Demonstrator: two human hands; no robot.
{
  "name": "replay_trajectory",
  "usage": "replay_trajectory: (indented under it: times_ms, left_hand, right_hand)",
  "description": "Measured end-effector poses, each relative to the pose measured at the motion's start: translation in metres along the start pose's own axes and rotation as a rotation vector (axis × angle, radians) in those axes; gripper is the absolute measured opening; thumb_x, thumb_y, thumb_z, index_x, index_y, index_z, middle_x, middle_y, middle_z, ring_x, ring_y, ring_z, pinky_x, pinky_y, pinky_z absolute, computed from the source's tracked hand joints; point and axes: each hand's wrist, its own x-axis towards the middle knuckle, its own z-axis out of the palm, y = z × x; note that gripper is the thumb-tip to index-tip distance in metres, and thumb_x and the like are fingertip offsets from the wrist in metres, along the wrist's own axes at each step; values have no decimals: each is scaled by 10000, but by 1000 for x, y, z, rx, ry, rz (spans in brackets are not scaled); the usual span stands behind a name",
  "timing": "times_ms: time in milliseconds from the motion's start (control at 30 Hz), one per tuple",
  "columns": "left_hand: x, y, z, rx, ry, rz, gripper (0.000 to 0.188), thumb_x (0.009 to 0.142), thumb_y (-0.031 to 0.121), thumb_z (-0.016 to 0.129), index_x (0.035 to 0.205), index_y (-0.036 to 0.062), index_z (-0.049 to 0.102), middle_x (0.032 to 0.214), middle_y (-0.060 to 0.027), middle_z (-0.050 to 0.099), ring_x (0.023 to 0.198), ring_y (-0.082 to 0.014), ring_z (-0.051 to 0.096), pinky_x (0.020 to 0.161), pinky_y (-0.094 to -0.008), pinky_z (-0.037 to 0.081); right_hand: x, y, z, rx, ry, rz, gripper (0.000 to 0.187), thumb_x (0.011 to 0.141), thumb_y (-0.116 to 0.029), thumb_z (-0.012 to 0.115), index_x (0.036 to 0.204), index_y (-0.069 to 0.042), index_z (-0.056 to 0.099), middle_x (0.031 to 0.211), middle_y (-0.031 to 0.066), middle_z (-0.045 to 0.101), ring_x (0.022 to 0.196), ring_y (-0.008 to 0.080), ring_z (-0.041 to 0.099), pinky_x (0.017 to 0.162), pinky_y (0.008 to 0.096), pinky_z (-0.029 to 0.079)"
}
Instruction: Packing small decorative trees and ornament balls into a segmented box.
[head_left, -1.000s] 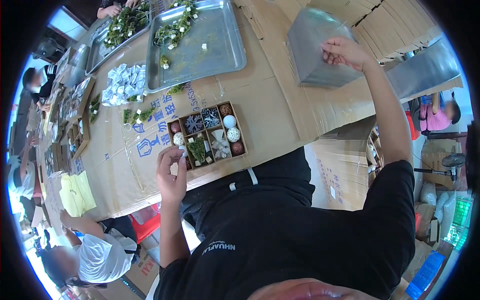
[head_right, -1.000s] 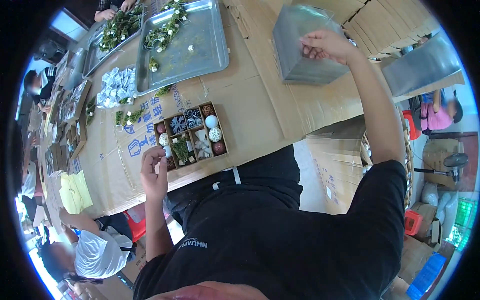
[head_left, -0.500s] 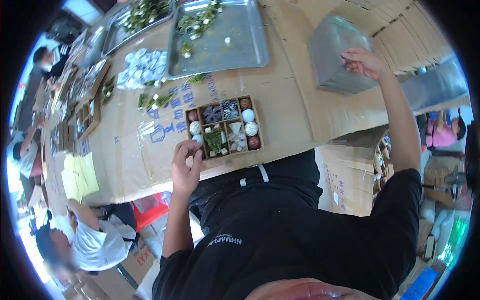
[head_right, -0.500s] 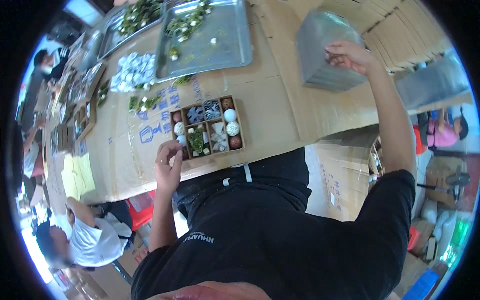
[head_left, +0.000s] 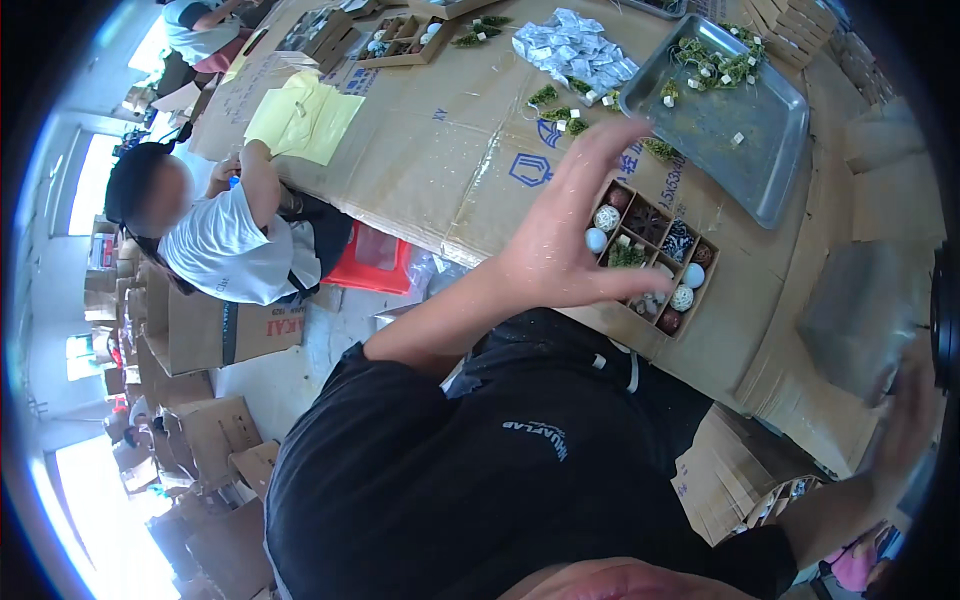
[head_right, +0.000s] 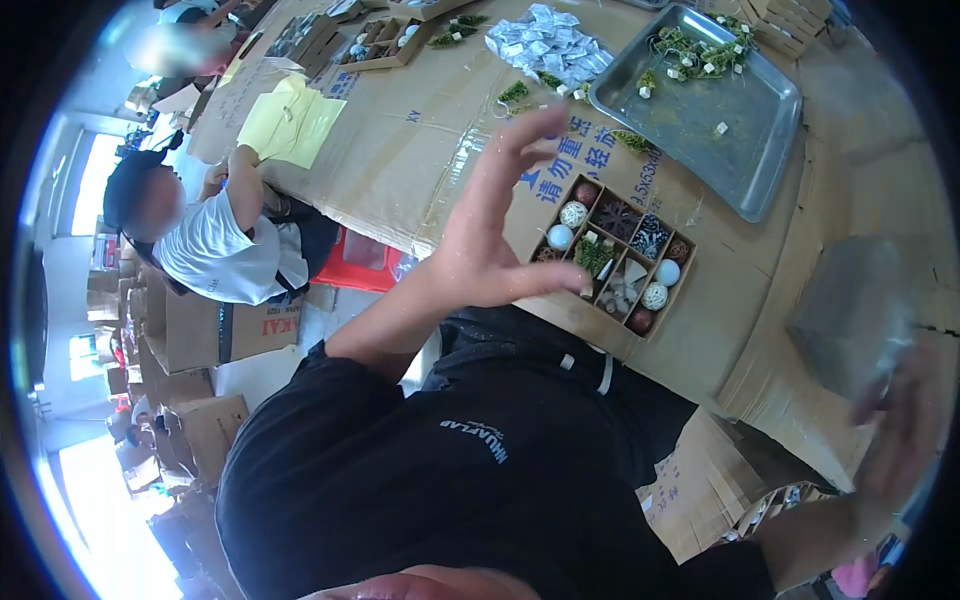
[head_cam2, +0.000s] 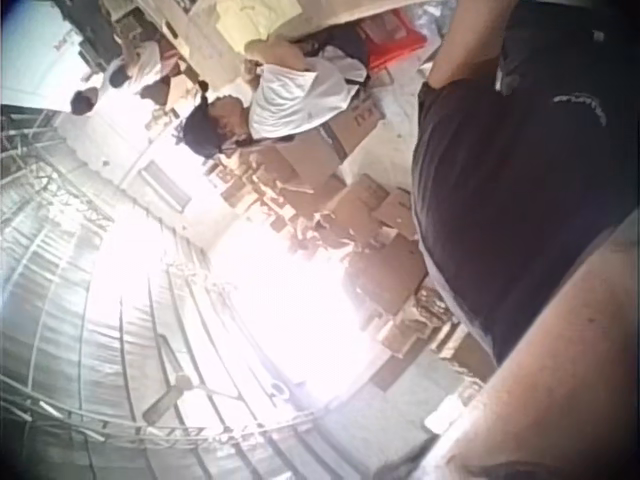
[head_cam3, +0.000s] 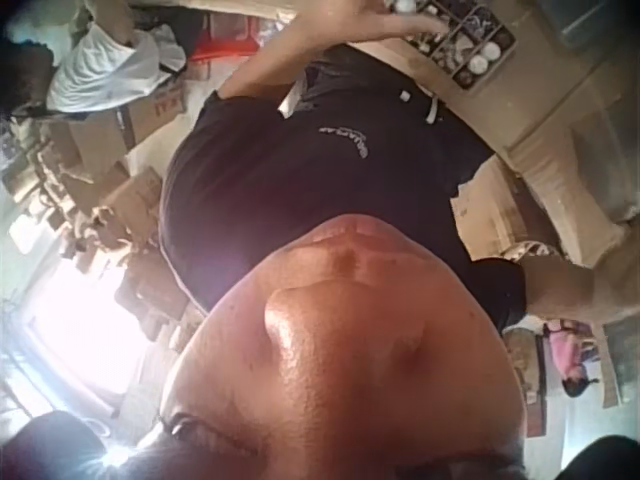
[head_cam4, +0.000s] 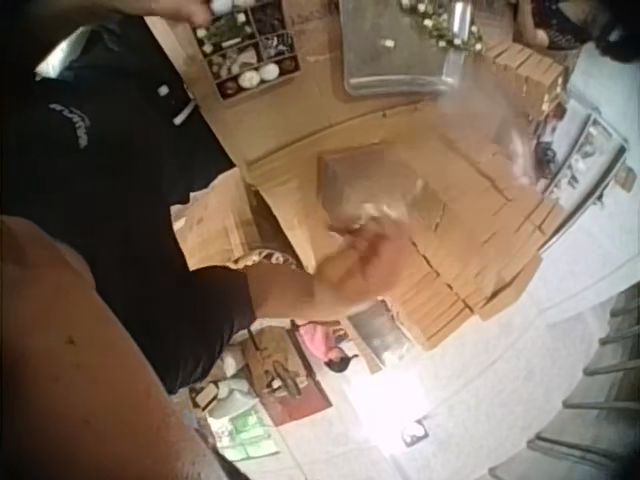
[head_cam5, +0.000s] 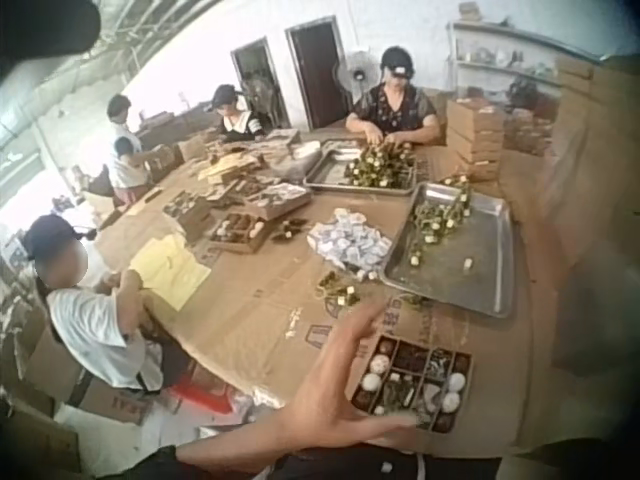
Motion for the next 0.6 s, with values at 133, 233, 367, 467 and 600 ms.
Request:
replay_trajectory:
  times_ms: [133, 233, 367, 467, 600]
  left_hand:
    - [14, 14, 16, -92, -224, -47, 1089, 652, 412, 928, 1471, 4, 339, 1424, -230, 461, 1258, -385, 509, 1031, -459, 444]
    - [-16, 0, 29, -659, -526, -582, 655, 831, 106, 818, 1367, 56, 444, 1134, -49, 610, 986, -121, 598, 810, -262, 493]
    - [-75, -49, 31, -511, -94, -769, 529, 881, 80, 758, 1320, 45, 464, 872, -6, 564, 716, -50, 496, 618, -227, 444]
    - [-59, -80, 35, -448, 31, -985, 525, 907, 122, 740, 1340, 23, 461, 882, -28, 593, 716, -69, 528, 633, -233, 450]
    - [-16, -132, 45, -107, -217, -838, 529, 931, 204, 712, 1361, 0, 479, 925, -78, 665, 772, -142, 619, 707, -285, 509]
  right_hand:
    - [23, -53, 67, 470, -373, -204, 226, 973, -176, 547, 842, 5, 577, 728, 31, 470, 567, 118, 426, 563, 274, 362]
    - [6, -7, 145, 846, -56, 309, 285, 997, -270, 572, 1026, 6, 639, 732, -2, 485, 558, 108, 414, 564, 270, 377]
    - [-14, -13, 259, 1641, -121, 710, 422, 1030, -327, 537, 1338, -40, 529, 797, -1, 537, 605, 79, 488, 524, 235, 373]
    - [-24, -17, 302, 1397, 51, 752, 446, 1008, -312, 590, 1349, -32, 524, 808, 12, 552, 631, 95, 499, 541, 272, 401]
    - [18, 21, 325, 927, 248, 675, 528, 955, -261, 681, 1376, 3, 500, 871, 55, 601, 697, 125, 544, 588, 333, 461]
